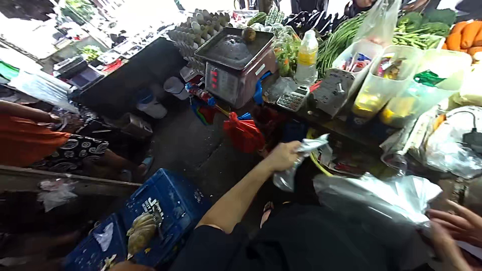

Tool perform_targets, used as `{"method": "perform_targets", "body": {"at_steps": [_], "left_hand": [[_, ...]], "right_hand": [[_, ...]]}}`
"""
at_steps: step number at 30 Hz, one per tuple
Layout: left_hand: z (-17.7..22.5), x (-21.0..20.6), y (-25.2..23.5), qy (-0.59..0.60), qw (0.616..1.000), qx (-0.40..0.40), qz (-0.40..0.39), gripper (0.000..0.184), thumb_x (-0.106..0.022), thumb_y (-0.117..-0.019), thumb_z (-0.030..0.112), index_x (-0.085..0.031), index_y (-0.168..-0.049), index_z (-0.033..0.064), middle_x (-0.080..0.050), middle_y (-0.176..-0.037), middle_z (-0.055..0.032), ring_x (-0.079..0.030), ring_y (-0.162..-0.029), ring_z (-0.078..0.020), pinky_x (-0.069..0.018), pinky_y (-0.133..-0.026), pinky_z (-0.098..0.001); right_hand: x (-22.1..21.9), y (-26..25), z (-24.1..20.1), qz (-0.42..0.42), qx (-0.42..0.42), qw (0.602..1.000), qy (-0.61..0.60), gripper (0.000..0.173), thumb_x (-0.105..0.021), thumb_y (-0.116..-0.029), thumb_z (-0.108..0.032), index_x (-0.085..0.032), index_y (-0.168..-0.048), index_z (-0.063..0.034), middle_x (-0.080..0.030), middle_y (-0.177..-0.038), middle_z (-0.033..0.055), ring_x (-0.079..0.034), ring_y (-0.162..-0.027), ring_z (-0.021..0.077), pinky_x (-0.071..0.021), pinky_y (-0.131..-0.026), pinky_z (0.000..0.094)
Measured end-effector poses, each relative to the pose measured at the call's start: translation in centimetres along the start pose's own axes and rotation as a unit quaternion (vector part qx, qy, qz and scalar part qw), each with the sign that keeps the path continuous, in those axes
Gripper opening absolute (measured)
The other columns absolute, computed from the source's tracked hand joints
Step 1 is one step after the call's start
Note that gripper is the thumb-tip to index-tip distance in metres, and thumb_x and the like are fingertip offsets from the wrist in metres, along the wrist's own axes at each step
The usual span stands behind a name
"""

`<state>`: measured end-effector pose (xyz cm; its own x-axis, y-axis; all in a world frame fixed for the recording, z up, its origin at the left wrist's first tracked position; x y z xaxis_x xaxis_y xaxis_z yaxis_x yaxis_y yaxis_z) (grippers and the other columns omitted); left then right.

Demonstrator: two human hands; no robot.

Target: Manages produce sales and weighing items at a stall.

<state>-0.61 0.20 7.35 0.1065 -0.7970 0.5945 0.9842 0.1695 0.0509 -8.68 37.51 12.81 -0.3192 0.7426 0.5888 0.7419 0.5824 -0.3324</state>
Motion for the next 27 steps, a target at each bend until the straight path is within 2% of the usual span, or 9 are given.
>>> {"method": "perform_targets", "body": {"at_steps": [3, 4, 6, 10, 13, 16, 19, 22, 27], "left_hand": [[4.0, -3.0, 1.8, 0.187, 0.974, -0.118, -0.056, 0.036, -0.052, -0.0954, -0.005, -0.058, -0.130, -0.0100, -0.069, -0.117, -0.0194, -0.068, -0.109, -0.0205, -0.0540, -0.100, -0.0403], [5.0, -3.6, 2.5, 0.207, 0.963, -0.152, -0.087, 0.040, -0.054, -0.0926, -0.007, -0.055, -0.132, -0.0127, -0.069, -0.115, -0.0222, -0.068, -0.107, -0.0235, -0.0543, -0.098, -0.0422], [4.9, -3.1, 3.3, 0.206, 0.942, -0.222, -0.145, 0.047, -0.065, -0.0888, -0.004, -0.053, -0.132, -0.0167, -0.069, -0.112, -0.0263, -0.069, -0.104, -0.0281, -0.0554, -0.095, -0.0431], [-0.8, 6.2, 2.4, 0.174, 0.972, -0.149, -0.057, 0.035, -0.069, -0.0918, 0.005, -0.062, -0.124, -0.0067, -0.070, -0.117, -0.0169, -0.070, -0.101, -0.0201, -0.0595, -0.088, -0.0356], [-8.4, 15.4, 0.8, 0.020, 0.987, 0.069, 0.146, 0.054, -0.063, -0.1002, 0.022, -0.047, -0.149, 0.0069, -0.068, -0.121, -0.0170, -0.069, -0.104, -0.0285, -0.0582, -0.089, -0.0479], [-14.9, 22.5, -1.0, -0.046, 0.934, 0.183, 0.303, 0.064, -0.057, -0.1044, 0.030, -0.031, -0.159, 0.0085, -0.067, -0.116, -0.0251, -0.068, -0.106, -0.0384, -0.0539, -0.095, -0.0573], [-18.0, 25.9, -2.6, -0.060, 0.917, 0.219, 0.328, 0.059, -0.050, -0.1075, 0.038, -0.035, -0.158, 0.0105, -0.067, -0.120, -0.0270, -0.067, -0.111, -0.0414, -0.0509, -0.098, -0.0604], [-18.9, 26.1, -3.4, -0.071, 0.919, 0.226, 0.316, 0.056, -0.041, -0.1097, 0.040, -0.036, -0.159, 0.0132, -0.065, -0.128, -0.0257, -0.065, -0.119, -0.0416, -0.0482, -0.101, -0.0620], [-17.6, 26.6, -3.1, -0.227, 0.903, 0.277, 0.237, 0.054, -0.026, -0.1112, 0.040, -0.037, -0.159, 0.0179, -0.072, -0.114, -0.0216, -0.070, -0.106, -0.0404, -0.0529, -0.089, -0.0609]], "right_hand": [[-8.0, -2.0, 0.0, -0.108, -0.114, 0.968, -0.194, 0.084, -0.061, -0.1027, -0.036, -0.016, -0.159, 0.0068, -0.051, -0.150, 0.0191, -0.069, -0.113, 0.0159, -0.0604, -0.090, 0.0328], [-10.3, -2.5, -0.6, -0.091, -0.154, 0.942, -0.284, 0.076, -0.061, -0.1025, -0.034, -0.022, -0.158, -0.0001, -0.058, -0.142, 0.0080, -0.070, -0.109, 0.0133, -0.0617, -0.090, 0.0329], [-13.5, -3.7, -2.5, 0.021, -0.189, 0.898, -0.397, 0.027, -0.056, -0.1021, -0.011, -0.053, -0.129, -0.0107, -0.075, -0.107, -0.0074, -0.073, -0.093, 0.0066, -0.0631, -0.085, 0.0288], [-15.0, -5.4, -5.2, 0.142, -0.127, 0.946, -0.263, 0.017, -0.055, -0.1002, -0.001, -0.067, -0.102, -0.0133, -0.072, -0.083, -0.0191, -0.066, -0.074, -0.0085, -0.0581, -0.071, 0.0137], [-15.6, -4.4, -4.7, 0.043, -0.152, 0.981, -0.112, 0.016, -0.055, -0.1025, -0.010, -0.064, -0.106, 0.0026, -0.067, -0.087, -0.0100, -0.062, -0.083, -0.0127, -0.0544, -0.082, 0.0123], [-17.2, -2.8, -4.2, -0.099, -0.189, 0.977, 0.018, 0.035, -0.058, -0.1032, -0.024, -0.068, -0.107, 0.0096, -0.069, -0.084, 0.0160, -0.066, -0.076, 0.0158, -0.0555, -0.076, 0.0403], [-19.2, -1.3, -4.4, -0.142, -0.207, 0.966, 0.064, 0.039, -0.059, -0.1034, -0.027, -0.068, -0.113, 0.0095, -0.071, -0.087, 0.0241, -0.070, -0.080, 0.0331, -0.0547, -0.079, 0.0563], [-20.7, -0.5, -5.1, -0.137, -0.205, 0.966, 0.080, 0.038, -0.059, -0.1030, -0.027, -0.068, -0.113, 0.0090, -0.071, -0.086, 0.0243, -0.070, -0.079, 0.0359, -0.0548, -0.078, 0.0582], [-22.4, -0.5, -5.8, -0.119, -0.188, 0.969, 0.105, 0.037, -0.061, -0.1017, -0.026, -0.069, -0.111, 0.0088, -0.072, -0.086, 0.0252, -0.071, -0.080, 0.0387, -0.0551, -0.077, 0.0603]]}}
Point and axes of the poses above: each hand's wrist, its own y-axis away from the middle knuckle, its own x-axis out of the back of the hand, z = x × y, the point moved 2 cm from there along -y, towards the middle knuckle
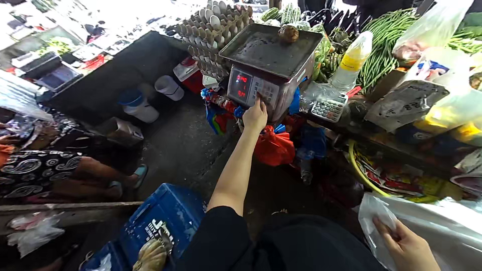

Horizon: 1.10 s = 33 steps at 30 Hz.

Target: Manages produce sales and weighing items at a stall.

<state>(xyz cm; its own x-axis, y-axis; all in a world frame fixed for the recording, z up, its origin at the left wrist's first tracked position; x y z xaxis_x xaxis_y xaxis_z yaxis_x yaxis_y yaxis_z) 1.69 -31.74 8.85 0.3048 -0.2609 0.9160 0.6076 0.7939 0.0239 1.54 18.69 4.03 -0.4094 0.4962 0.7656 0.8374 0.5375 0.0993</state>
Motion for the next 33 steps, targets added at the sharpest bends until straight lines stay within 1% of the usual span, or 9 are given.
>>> {"method": "perform_targets", "body": {"at_steps": [2, 7, 20, 23, 26, 28, 30, 31, 33], "left_hand": [[0.0, 0.9, 0.6, -0.037, 0.999, -0.017, -0.017, 0.053, -0.026, -0.1113, 0.038, -0.038, -0.159, 0.0185, -0.072, -0.113, -0.0225, -0.070, -0.105, -0.0421, -0.0526, -0.088, -0.0622], [-0.6, -0.9, 1.8, -0.026, 0.997, -0.035, -0.068, 0.058, -0.025, -0.1119, 0.035, -0.011, -0.166, 0.0211, -0.072, -0.107, -0.0220, -0.071, -0.101, -0.0406, -0.0539, -0.087, -0.0606], [1.2, 1.1, 0.4, 0.061, 0.998, -0.001, -0.014, 0.054, -0.030, -0.1106, 0.037, -0.031, -0.161, 0.0170, -0.070, -0.119, -0.0217, -0.068, -0.111, -0.0393, -0.0517, -0.093, -0.0608], [2.5, -0.4, 3.8, 0.120, 0.989, -0.057, 0.063, 0.065, -0.040, -0.1096, 0.037, -0.018, -0.163, 0.0085, -0.070, -0.102, -0.0217, -0.070, -0.094, -0.0378, -0.0552, -0.085, -0.0575], [4.5, -5.0, 9.9, 0.205, 0.962, -0.159, 0.085, 0.068, -0.050, -0.1065, 0.032, -0.019, -0.162, 0.0093, -0.066, -0.087, -0.0130, -0.066, -0.075, -0.0272, -0.0583, -0.072, -0.0492], [6.9, -9.4, 14.6, 0.238, 0.948, -0.212, -0.017, 0.072, -0.055, -0.1038, 0.029, -0.019, -0.163, 0.0075, -0.068, -0.088, -0.0089, -0.068, -0.076, -0.0198, -0.0596, -0.074, -0.0427], [9.6, -13.2, 19.0, 0.262, 0.921, -0.267, -0.110, 0.075, -0.058, -0.1011, 0.025, -0.019, -0.160, -0.0011, -0.064, -0.082, -0.0051, -0.061, -0.066, -0.0123, -0.0560, -0.064, -0.0332], [10.5, -14.5, 20.7, 0.270, 0.907, -0.286, -0.146, 0.077, -0.060, -0.1000, 0.023, -0.020, -0.160, -0.0032, -0.062, -0.079, -0.0029, -0.057, -0.060, -0.0085, -0.0522, -0.058, -0.0284], [12.2, -16.1, 23.1, 0.278, 0.883, -0.322, -0.200, 0.077, -0.061, -0.0983, 0.022, -0.021, -0.159, -0.0050, -0.060, -0.076, -0.0004, -0.051, -0.055, -0.0041, -0.0474, -0.052, -0.0234]], "right_hand": [[-0.3, -0.3, -0.4, -0.004, 0.006, 1.000, 0.019, 0.038, -0.060, -0.1020, -0.026, -0.069, -0.111, 0.0099, -0.072, -0.087, 0.0271, -0.071, -0.082, 0.0430, -0.0543, -0.078, 0.0636], [-1.3, -1.4, -1.3, 0.003, 0.026, 0.999, 0.039, 0.035, -0.061, -0.1016, -0.026, -0.070, -0.109, 0.0067, -0.072, -0.085, 0.0242, -0.072, -0.078, 0.0402, -0.0549, -0.074, 0.0621], [0.1, -1.3, -0.9, 0.026, 0.037, 0.997, 0.069, 0.036, -0.059, -0.1006, -0.028, -0.070, -0.104, 0.0059, -0.069, -0.077, 0.0228, -0.069, -0.071, 0.0401, -0.0533, -0.067, 0.0611], [1.2, -0.1, 1.4, 0.041, 0.030, 0.998, 0.048, 0.026, -0.058, -0.0939, -0.013, -0.070, -0.101, 0.0083, -0.070, -0.091, 0.0267, -0.069, -0.084, 0.0441, -0.0529, -0.077, 0.0638], [2.7, 1.1, 4.3, 0.093, -0.021, 0.995, 0.035, 0.025, -0.053, -0.0881, -0.007, -0.070, -0.098, 0.0084, -0.069, -0.091, 0.0283, -0.069, -0.086, 0.0468, -0.0508, -0.076, 0.0684], [4.8, 2.8, 6.2, 0.119, -0.121, 0.984, 0.048, 0.031, -0.051, -0.0932, -0.015, -0.070, -0.109, 0.0039, -0.070, -0.090, 0.0301, -0.069, -0.087, 0.0509, -0.0489, -0.074, 0.0735], [8.1, 4.7, 8.0, 0.119, -0.226, 0.965, 0.062, 0.045, -0.042, -0.1018, -0.035, -0.068, -0.119, -0.0019, -0.070, -0.095, 0.0296, -0.068, -0.094, 0.0519, -0.0477, -0.077, 0.0737], [9.7, 5.6, 8.9, 0.131, -0.260, 0.955, 0.060, 0.058, -0.036, -0.1042, -0.048, -0.070, -0.116, -0.0027, -0.071, -0.095, 0.0281, -0.068, -0.096, 0.0504, -0.0481, -0.079, 0.0726], [12.4, 7.6, 10.9, 0.179, -0.318, 0.929, 0.062, 0.083, -0.027, -0.1033, -0.067, -0.071, -0.089, 0.0014, -0.069, -0.085, 0.0257, -0.069, -0.090, 0.0470, -0.0490, -0.077, 0.0698]]}}
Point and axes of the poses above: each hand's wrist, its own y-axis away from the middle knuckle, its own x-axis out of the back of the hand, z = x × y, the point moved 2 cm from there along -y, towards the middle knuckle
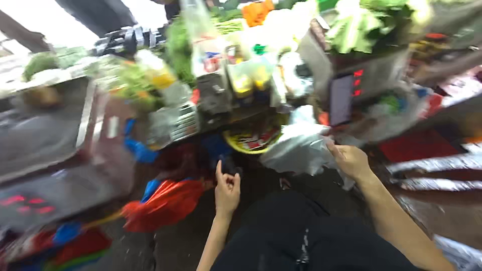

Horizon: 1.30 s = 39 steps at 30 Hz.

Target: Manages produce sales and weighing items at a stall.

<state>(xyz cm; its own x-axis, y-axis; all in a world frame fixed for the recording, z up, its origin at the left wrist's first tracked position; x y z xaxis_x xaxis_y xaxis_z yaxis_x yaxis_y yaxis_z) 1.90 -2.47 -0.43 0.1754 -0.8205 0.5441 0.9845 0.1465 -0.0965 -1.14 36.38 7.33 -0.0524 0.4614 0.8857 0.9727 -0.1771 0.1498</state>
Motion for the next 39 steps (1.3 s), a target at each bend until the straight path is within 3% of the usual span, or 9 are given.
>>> {"method": "perform_targets", "body": {"at_steps": [3, 5, 7, 11, 18, 27, 30, 33, 39], "left_hand": [[1.6, -2.2, -1.2, -0.003, 0.998, -0.052, -0.040, 0.075, -0.060, -0.0974, 0.022, -0.024, -0.157, -0.0064, -0.059, -0.075, 0.0011, -0.050, -0.054, -0.0012, -0.0458, -0.049, -0.0202], [2.4, -2.7, -2.8, -0.012, 0.996, -0.079, -0.037, 0.074, -0.059, -0.0975, 0.021, -0.025, -0.157, -0.0060, -0.060, -0.077, -0.0006, -0.051, -0.055, -0.0018, -0.0464, -0.050, -0.0206], [3.2, -2.9, -4.3, -0.022, 0.995, -0.091, -0.028, 0.074, -0.059, -0.0978, 0.020, -0.024, -0.157, -0.0053, -0.061, -0.079, -0.0018, -0.052, -0.057, -0.0023, -0.0472, -0.052, -0.0207], [5.3, -3.6, -6.0, -0.028, 0.995, -0.090, -0.015, 0.073, -0.058, -0.0976, 0.019, -0.024, -0.157, -0.0053, -0.061, -0.082, -0.0030, -0.053, -0.058, -0.0018, -0.0475, -0.053, -0.0197], [5.9, -6.0, -5.2, 0.015, 0.996, -0.084, -0.033, 0.073, -0.059, -0.0966, 0.016, -0.024, -0.156, -0.0060, -0.061, -0.081, 0.0023, -0.052, -0.057, 0.0022, -0.0456, -0.050, -0.0152], [5.7, -6.2, -4.7, -0.006, 0.994, -0.085, -0.062, 0.068, -0.060, -0.0958, 0.019, -0.032, -0.153, -0.0059, -0.062, -0.084, 0.0001, -0.054, -0.058, 0.0000, -0.0474, -0.052, -0.0167], [8.1, -6.7, -4.9, -0.050, 0.970, -0.209, -0.115, 0.063, -0.072, -0.0915, 0.032, -0.054, -0.141, -0.0036, -0.070, -0.111, -0.0134, -0.067, -0.094, -0.0178, -0.0575, -0.082, -0.0363], [12.8, -7.8, -4.4, -0.014, 0.935, -0.313, -0.163, 0.078, -0.081, -0.0844, 0.047, -0.055, -0.145, 0.0054, -0.058, -0.143, -0.0173, -0.054, -0.134, -0.0281, -0.0443, -0.112, -0.0489], [15.2, -5.9, -6.6, 0.158, 0.938, -0.182, -0.248, 0.019, -0.063, -0.1001, 0.013, -0.069, -0.114, 0.0018, -0.074, -0.095, -0.0007, -0.071, -0.086, -0.0077, -0.0614, -0.082, -0.0270]], "right_hand": [[2.5, -1.1, 3.8, 0.089, -0.056, 0.994, -0.007, 0.060, -0.053, -0.1018, -0.051, -0.070, -0.082, 0.0026, -0.068, -0.079, 0.0242, -0.067, -0.083, 0.0447, -0.0481, -0.074, 0.0673], [3.6, -2.1, 4.9, 0.093, -0.096, 0.991, -0.029, 0.039, -0.073, -0.0923, -0.029, -0.070, -0.116, 0.0012, -0.071, -0.102, 0.0278, -0.068, -0.099, 0.0485, -0.0490, -0.086, 0.0708], [3.6, -3.2, 5.5, 0.083, -0.091, 0.991, -0.042, 0.064, -0.076, -0.0863, -0.012, -0.052, -0.145, -0.0059, -0.068, -0.118, 0.0275, -0.066, -0.107, 0.0490, -0.0497, -0.090, 0.0707], [2.9, -5.1, 5.6, 0.095, -0.010, 0.995, -0.031, 0.082, -0.072, -0.0850, -0.002, -0.040, -0.158, -0.0226, -0.066, -0.123, 0.0242, -0.067, -0.104, 0.0463, -0.0515, -0.083, 0.0691], [1.2, -6.3, 5.4, 0.165, 0.155, 0.973, -0.039, 0.065, -0.061, -0.0858, -0.002, -0.058, -0.147, -0.0233, -0.071, -0.102, 0.0141, -0.069, -0.077, 0.0312, -0.0551, -0.063, 0.0543], [0.1, -5.9, 6.6, 0.177, 0.156, 0.970, -0.056, 0.060, -0.060, -0.0837, -0.007, -0.064, -0.141, -0.0233, -0.072, -0.101, 0.0125, -0.070, -0.080, 0.0307, -0.0543, -0.063, 0.0538], [0.7, -4.5, 4.2, 0.167, 0.198, 0.959, -0.113, 0.052, -0.064, -0.0844, -0.013, -0.067, -0.136, -0.0144, -0.074, -0.111, 0.0121, -0.072, -0.088, 0.0278, -0.0593, -0.072, 0.0530], [0.7, -2.2, -0.9, 0.076, 0.282, 0.936, -0.195, 0.039, -0.072, -0.0858, -0.019, -0.069, -0.122, -0.0046, -0.073, -0.093, 0.0113, -0.069, -0.078, 0.0228, -0.0594, -0.071, 0.0456], [1.7, -2.8, -5.5, 0.011, 0.331, 0.906, -0.262, 0.023, -0.058, -0.1046, -0.027, -0.073, -0.108, -0.0098, -0.072, -0.083, 0.0023, -0.067, -0.074, 0.0108, -0.0580, -0.071, 0.0352]]}}
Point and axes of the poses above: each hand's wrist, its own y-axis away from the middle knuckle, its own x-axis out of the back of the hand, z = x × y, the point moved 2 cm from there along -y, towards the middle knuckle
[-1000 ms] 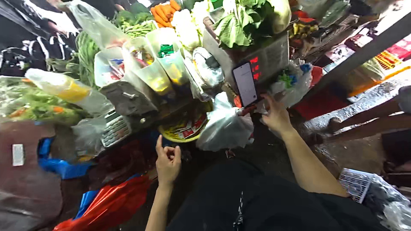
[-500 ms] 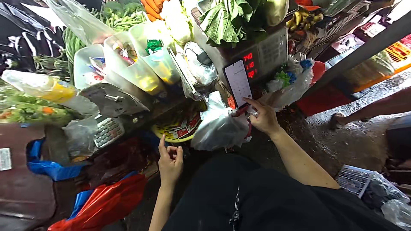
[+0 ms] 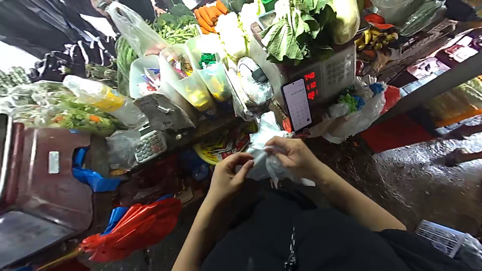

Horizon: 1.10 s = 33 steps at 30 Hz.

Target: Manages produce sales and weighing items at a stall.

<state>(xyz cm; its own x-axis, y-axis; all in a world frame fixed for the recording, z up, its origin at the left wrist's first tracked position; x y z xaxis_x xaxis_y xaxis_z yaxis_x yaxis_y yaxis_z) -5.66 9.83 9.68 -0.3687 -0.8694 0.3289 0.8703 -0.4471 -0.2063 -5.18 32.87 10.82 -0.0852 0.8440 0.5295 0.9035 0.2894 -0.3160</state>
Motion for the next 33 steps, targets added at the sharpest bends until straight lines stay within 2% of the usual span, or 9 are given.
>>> {"method": "perform_targets", "body": {"at_steps": [3, 6, 10, 14, 16, 20, 24, 27, 33], "left_hand": [[0.6, 1.5, 0.5, 0.051, 0.996, 0.054, -0.057, 0.034, -0.066, -0.0996, 0.019, -0.062, -0.129, 0.0024, -0.070, -0.119, -0.0054, -0.070, -0.106, -0.0146, -0.0610, -0.090, -0.0333], [0.2, -0.3, 1.7, 0.160, 0.983, 0.069, -0.051, 0.062, -0.075, -0.0920, 0.013, -0.047, -0.145, -0.0025, -0.063, -0.135, -0.0108, -0.066, -0.118, -0.0172, -0.0583, -0.098, -0.0366], [-2.3, -0.2, 3.8, 0.227, 0.960, 0.154, 0.061, 0.021, -0.051, -0.1033, 0.005, -0.065, -0.118, -0.0012, -0.072, -0.104, -0.0035, -0.069, -0.092, -0.0085, -0.0585, -0.086, -0.0297], [-5.3, 3.0, 8.3, 0.116, 0.965, 0.179, 0.149, 0.026, -0.048, -0.1021, 0.008, -0.073, -0.103, 0.0041, -0.074, -0.092, 0.0010, -0.069, -0.084, -0.0041, -0.0589, -0.082, -0.0274], [-6.6, 5.0, 11.2, 0.004, 0.959, 0.198, 0.203, 0.028, -0.049, -0.0975, 0.015, -0.075, -0.090, 0.0065, -0.073, -0.085, 0.0009, -0.068, -0.082, -0.0056, -0.0581, -0.079, -0.0310], [-6.3, 7.6, 16.2, -0.168, 0.899, 0.298, 0.273, 0.065, -0.033, -0.1062, 0.050, -0.070, -0.080, 0.0042, -0.063, -0.071, -0.0044, -0.065, -0.074, -0.0159, -0.0541, -0.073, -0.0421], [-7.2, 7.6, 20.9, -0.257, 0.831, 0.321, 0.376, 0.045, -0.059, -0.0967, 0.029, -0.058, -0.060, 0.0022, -0.056, -0.073, -0.0088, -0.058, -0.071, -0.0211, -0.0496, -0.067, -0.0426], [-6.5, 7.0, 23.7, -0.248, 0.810, 0.343, 0.406, 0.010, -0.065, -0.0797, 0.001, -0.072, -0.080, -0.0056, -0.071, -0.107, -0.0183, -0.069, -0.100, -0.0281, -0.0566, -0.087, -0.0485], [-5.2, 5.3, 25.7, -0.199, 0.765, 0.392, 0.470, 0.025, -0.053, -0.0914, 0.009, -0.061, -0.112, -0.0029, -0.068, -0.088, -0.0119, -0.066, -0.072, -0.0221, -0.0553, -0.066, -0.0446]], "right_hand": [[-0.6, -0.9, -0.3, 0.006, 0.021, 1.000, -0.012, 0.029, -0.054, -0.1070, -0.030, -0.074, -0.105, -0.0090, -0.069, -0.080, -0.0002, -0.062, -0.071, 0.0048, -0.0542, -0.069, 0.0268], [-3.8, -0.9, -1.9, -0.046, 0.042, 0.995, -0.083, 0.039, -0.047, -0.1096, -0.033, -0.075, -0.112, -0.0059, -0.073, -0.109, 0.0059, -0.066, -0.106, 0.0101, -0.0542, -0.096, 0.0314], [-6.6, -1.8, -2.1, -0.083, 0.038, 0.987, -0.129, 0.041, -0.048, -0.1083, -0.037, -0.072, -0.127, -0.0093, -0.068, -0.118, 0.0075, -0.062, -0.110, 0.0112, -0.0526, -0.098, 0.0308], [-5.7, -7.1, -2.2, -0.061, 0.020, 0.998, -0.001, 0.038, -0.052, -0.1051, -0.034, -0.069, -0.129, -0.0096, -0.070, -0.108, 0.0073, -0.067, -0.092, 0.0137, -0.0572, -0.080, 0.0325], [-4.8, -10.5, -2.9, -0.093, -0.056, 0.987, 0.123, 0.033, -0.058, -0.1032, -0.031, -0.071, -0.124, -0.0095, -0.073, -0.107, 0.0108, -0.071, -0.096, 0.0255, -0.0580, -0.086, 0.0493], [-3.5, -15.5, -3.9, -0.183, -0.293, 0.879, 0.329, 0.028, -0.070, -0.0959, -0.026, -0.072, -0.100, 0.0023, -0.071, -0.106, 0.0272, -0.067, -0.105, 0.0474, -0.0504, -0.085, 0.0690], [-2.9, -17.8, -0.5, -0.195, -0.366, 0.829, 0.376, 0.044, -0.081, -0.0885, -0.026, -0.066, -0.111, 0.0098, -0.065, -0.119, 0.0321, -0.062, -0.116, 0.0502, -0.0476, -0.091, 0.0707], [-2.8, -18.3, 3.0, -0.190, -0.360, 0.828, 0.385, 0.056, -0.081, -0.0872, -0.030, -0.063, -0.126, 0.0066, -0.063, -0.128, 0.0326, -0.059, -0.123, 0.0512, -0.0442, -0.097, 0.0731], [-7.0, -21.8, -12.1, -0.194, -0.085, 0.928, 0.307, 0.034, -0.063, -0.1017, -0.035, -0.072, -0.108, -0.0028, -0.071, -0.101, 0.0219, -0.068, -0.102, 0.0422, -0.0507, -0.085, 0.0641]]}}
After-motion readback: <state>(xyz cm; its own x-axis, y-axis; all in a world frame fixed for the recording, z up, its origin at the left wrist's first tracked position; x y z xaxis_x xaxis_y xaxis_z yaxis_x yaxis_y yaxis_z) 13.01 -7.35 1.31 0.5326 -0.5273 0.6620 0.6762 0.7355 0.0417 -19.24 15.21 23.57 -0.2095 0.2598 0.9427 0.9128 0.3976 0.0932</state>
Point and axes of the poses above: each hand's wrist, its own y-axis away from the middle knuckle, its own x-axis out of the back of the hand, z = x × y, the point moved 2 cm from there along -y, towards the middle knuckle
